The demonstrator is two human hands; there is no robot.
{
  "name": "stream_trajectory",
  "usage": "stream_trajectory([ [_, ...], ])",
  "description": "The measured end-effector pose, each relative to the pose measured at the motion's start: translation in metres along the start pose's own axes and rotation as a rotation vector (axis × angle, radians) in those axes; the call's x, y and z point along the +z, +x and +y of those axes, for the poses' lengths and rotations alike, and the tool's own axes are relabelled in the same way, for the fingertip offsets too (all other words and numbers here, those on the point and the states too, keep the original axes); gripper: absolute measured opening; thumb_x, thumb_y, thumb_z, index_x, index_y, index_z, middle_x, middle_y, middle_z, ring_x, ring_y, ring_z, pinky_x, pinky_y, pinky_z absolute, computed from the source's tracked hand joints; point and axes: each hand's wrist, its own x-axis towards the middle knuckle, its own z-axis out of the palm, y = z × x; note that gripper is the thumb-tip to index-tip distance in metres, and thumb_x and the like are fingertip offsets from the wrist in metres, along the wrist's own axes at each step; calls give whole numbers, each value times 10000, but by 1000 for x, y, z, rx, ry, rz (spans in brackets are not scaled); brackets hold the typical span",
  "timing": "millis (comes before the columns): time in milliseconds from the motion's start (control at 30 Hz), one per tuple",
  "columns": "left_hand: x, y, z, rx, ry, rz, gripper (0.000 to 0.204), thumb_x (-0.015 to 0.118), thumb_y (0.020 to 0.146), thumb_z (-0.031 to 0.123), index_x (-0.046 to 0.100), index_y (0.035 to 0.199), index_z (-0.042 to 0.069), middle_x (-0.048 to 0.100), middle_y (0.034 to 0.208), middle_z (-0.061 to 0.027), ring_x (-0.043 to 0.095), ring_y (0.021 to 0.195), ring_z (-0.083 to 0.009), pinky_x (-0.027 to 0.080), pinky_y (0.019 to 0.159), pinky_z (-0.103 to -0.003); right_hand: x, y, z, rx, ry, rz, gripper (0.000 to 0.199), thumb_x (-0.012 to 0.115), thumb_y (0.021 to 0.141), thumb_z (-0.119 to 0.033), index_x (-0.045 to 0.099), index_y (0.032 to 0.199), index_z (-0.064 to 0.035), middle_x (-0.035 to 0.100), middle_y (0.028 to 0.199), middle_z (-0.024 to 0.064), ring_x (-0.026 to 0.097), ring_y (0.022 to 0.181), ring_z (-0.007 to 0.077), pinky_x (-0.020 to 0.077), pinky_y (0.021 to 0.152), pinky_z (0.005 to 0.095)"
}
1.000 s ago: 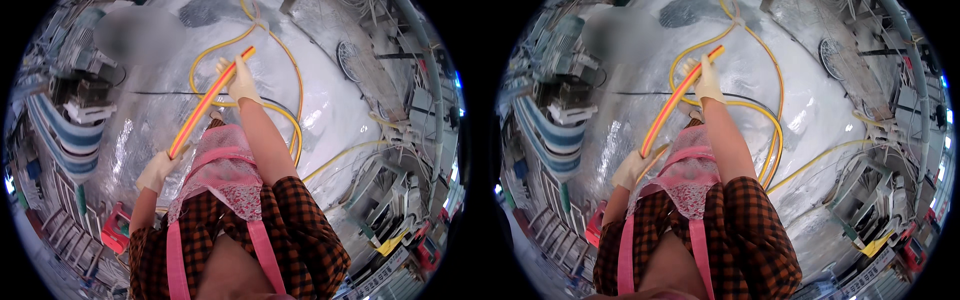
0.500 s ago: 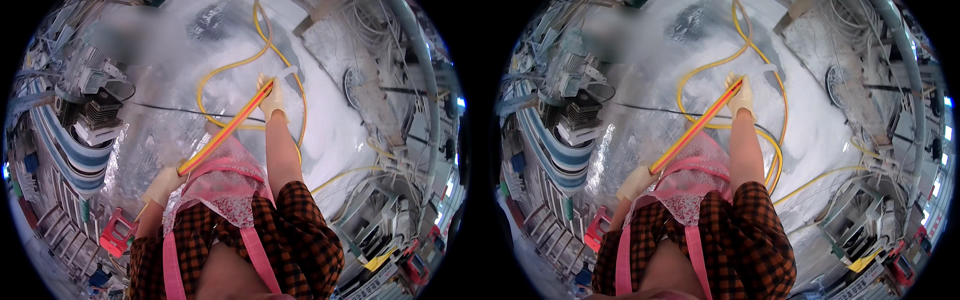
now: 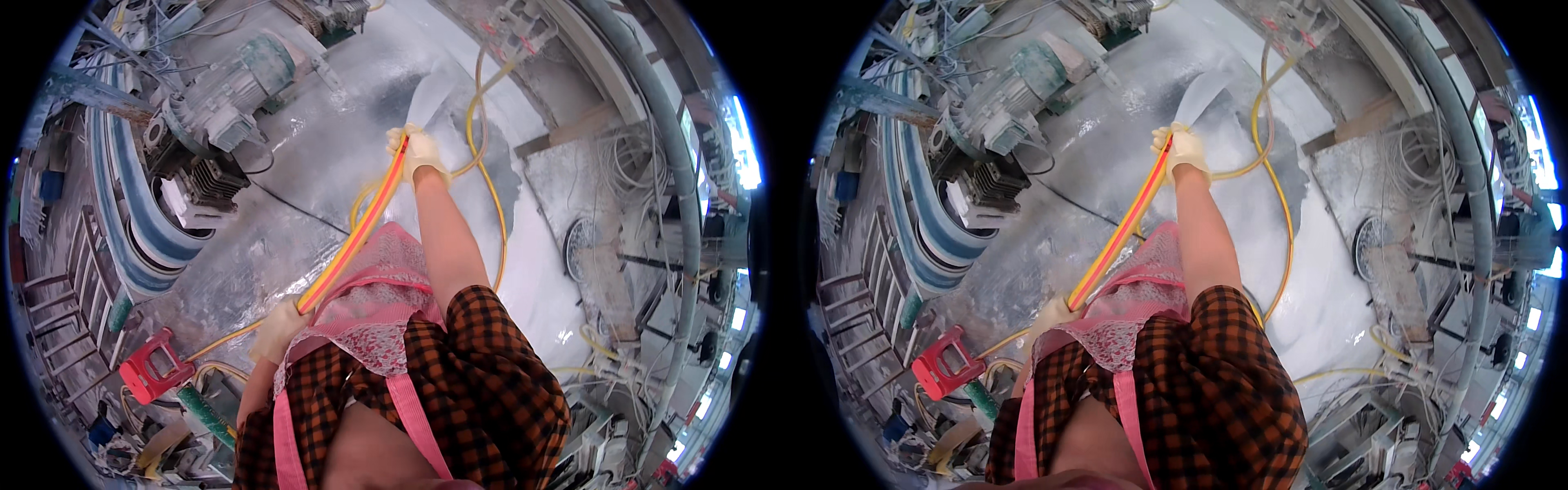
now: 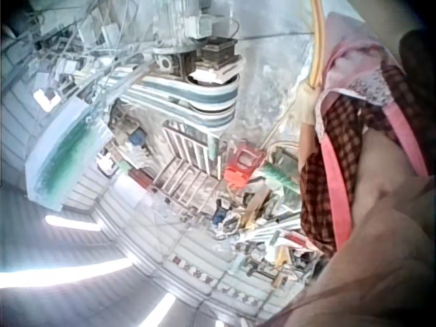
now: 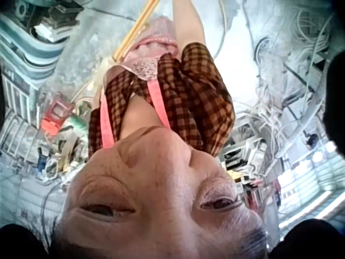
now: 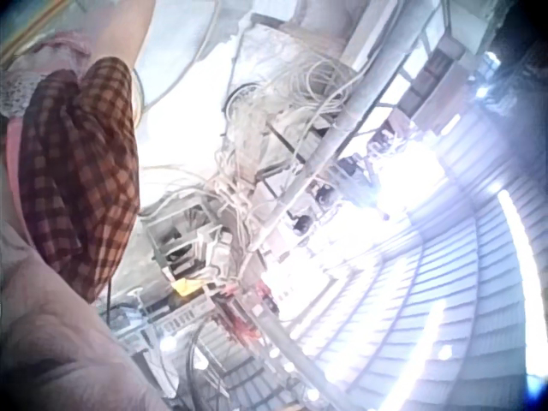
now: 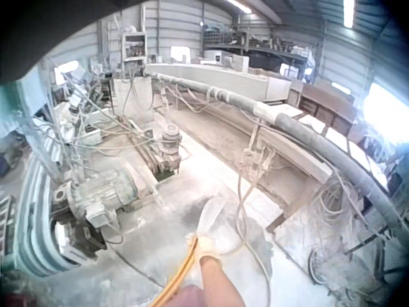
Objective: The person uses a hose to spray water on a wet, dusty floor in a workshop. They move the hose around to cover different areas, rinsing the surface and machinery.
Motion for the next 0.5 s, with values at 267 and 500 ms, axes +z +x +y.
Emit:
stream_trajectory([
  [267, -5, 48, 0, -129, -201, 88, 326, 681, 854, 308, 699, 997, 16, 691, 878, -264, 699, 889, -437, 546, 769, -450, 52, 99, 11, 183, -196, -20, 315, 496, 1066, -228, 593, 1203, 38, 726, 981, 170, 670, 772, 251, 601, 712, 399],
  [500, -28, 133, 61, -221, -349, 227, 288, 690, 856, 252, 692, 968, -14, 687, 843, -262, 717, 839, -399, 547, 740, -438, 104, 203, -11, 268, -231, -85, 356, 508, 1058, -226, 577, 1242, 71, 732, 1023, 190, 704, 836, 278, 613, 767, 395],
])
